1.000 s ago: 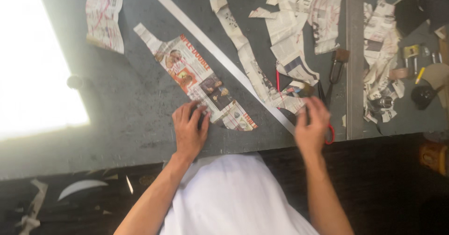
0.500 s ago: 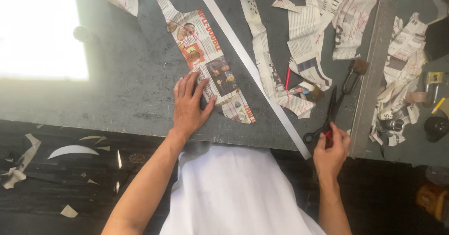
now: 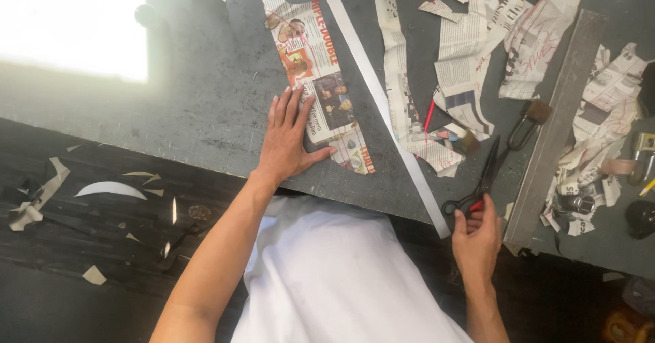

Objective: The person uses scissors to cut strips of newspaper on a cluttered workbench. They repeatedly position newspaper pieces, cut them into narrower strips, and set the cut pieces aside. The process continues with multiple newspaper sections being trimmed and separated.

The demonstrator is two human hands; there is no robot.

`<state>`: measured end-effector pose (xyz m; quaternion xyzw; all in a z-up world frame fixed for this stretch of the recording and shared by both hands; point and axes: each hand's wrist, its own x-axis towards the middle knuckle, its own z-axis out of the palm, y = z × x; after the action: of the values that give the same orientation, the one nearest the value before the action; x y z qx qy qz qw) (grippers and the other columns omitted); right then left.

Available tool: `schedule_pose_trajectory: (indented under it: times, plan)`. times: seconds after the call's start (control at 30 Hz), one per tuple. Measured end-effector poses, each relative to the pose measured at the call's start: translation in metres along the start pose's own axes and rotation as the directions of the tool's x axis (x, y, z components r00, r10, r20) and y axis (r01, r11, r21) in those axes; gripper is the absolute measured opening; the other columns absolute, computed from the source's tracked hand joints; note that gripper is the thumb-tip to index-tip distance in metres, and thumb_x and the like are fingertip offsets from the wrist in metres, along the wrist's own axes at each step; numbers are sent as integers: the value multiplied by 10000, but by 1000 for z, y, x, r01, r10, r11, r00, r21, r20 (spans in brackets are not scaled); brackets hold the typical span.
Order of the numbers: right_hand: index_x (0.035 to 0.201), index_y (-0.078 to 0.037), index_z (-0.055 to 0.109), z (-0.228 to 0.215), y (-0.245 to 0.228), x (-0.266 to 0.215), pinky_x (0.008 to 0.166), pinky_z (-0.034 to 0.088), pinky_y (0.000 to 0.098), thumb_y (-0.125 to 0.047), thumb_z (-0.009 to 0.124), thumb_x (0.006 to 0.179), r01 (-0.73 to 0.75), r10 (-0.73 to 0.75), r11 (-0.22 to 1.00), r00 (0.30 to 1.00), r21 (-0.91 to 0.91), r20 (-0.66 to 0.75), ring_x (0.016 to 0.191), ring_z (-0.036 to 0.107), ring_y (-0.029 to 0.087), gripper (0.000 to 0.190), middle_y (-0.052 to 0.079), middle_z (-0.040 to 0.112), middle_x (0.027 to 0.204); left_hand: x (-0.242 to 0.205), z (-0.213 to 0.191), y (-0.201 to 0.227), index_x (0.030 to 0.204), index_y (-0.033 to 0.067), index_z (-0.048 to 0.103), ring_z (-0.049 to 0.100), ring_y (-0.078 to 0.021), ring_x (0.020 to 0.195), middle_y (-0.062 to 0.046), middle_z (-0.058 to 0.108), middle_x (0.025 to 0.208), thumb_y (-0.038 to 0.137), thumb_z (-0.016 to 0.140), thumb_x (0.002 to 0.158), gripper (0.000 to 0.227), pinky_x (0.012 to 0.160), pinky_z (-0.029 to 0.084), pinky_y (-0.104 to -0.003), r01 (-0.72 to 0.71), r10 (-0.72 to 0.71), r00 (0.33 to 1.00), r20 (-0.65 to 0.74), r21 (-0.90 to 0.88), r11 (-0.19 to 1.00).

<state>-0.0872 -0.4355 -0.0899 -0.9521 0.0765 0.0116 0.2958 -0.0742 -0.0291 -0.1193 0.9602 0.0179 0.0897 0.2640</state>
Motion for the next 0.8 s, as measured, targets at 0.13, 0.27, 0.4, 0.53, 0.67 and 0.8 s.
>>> schedule_pose_trajectory:
  times: [0.13,0.27,0.4,0.53,0.67,0.8]
  plan:
    - [1610,-60,365,-11,-10,3,768,568,385,-135,783,878,-118,121,992,989,-43,84,817,685,252,845,161,674,978,2,4,-1,1559,24,317,130,-406,1545,-223,224,1632,627,831,727,1150,1277,98,-583,21,-22,999,38,11,1000]
    - [1658,-87,243,-16,-13,4,778,561,391,-184,832,832,-187,199,977,973,-104,118,861,691,267,1018,174,690,1003,-2,7,2,1589,-11,282,96,-419,1571,-241,185,1672,607,832,751,1178,1287,79,-589,7,-9,1000,30,63,998]
    - [1661,-107,179,-15,-1,8,790,566,393,-179,860,786,-219,230,971,966,-99,115,885,690,272,1111,186,686,1018,8,11,10,1562,-65,235,49,-436,1551,-273,145,1650,661,846,666,1305,1249,43,-629,54,-60,995,82,77,996]
    - [1692,-150,133,-15,32,-1,802,595,403,-23,749,815,-349,341,937,924,15,171,941,681,259,1079,164,664,1070,-2,10,13,1565,-84,188,16,-448,1551,-287,115,1654,686,850,621,1386,1246,22,-644,68,-83,989,126,118,991]
    - [1681,-84,195,-24,55,1,892,549,369,98,614,822,-516,396,691,856,506,333,945,703,243,973,167,720,1015,14,10,7,1558,-65,142,-22,-472,1529,-306,66,1637,724,846,569,1448,1208,-14,-664,70,-88,983,163,110,991]
    - [1652,-38,240,-46,52,-33,895,515,330,70,645,875,-395,243,610,918,687,313,951,651,179,884,109,670,1023,-9,19,7,1607,-30,123,-31,-472,1551,-302,49,1662,740,842,616,1447,1230,-17,-670,54,-60,989,134,50,997]
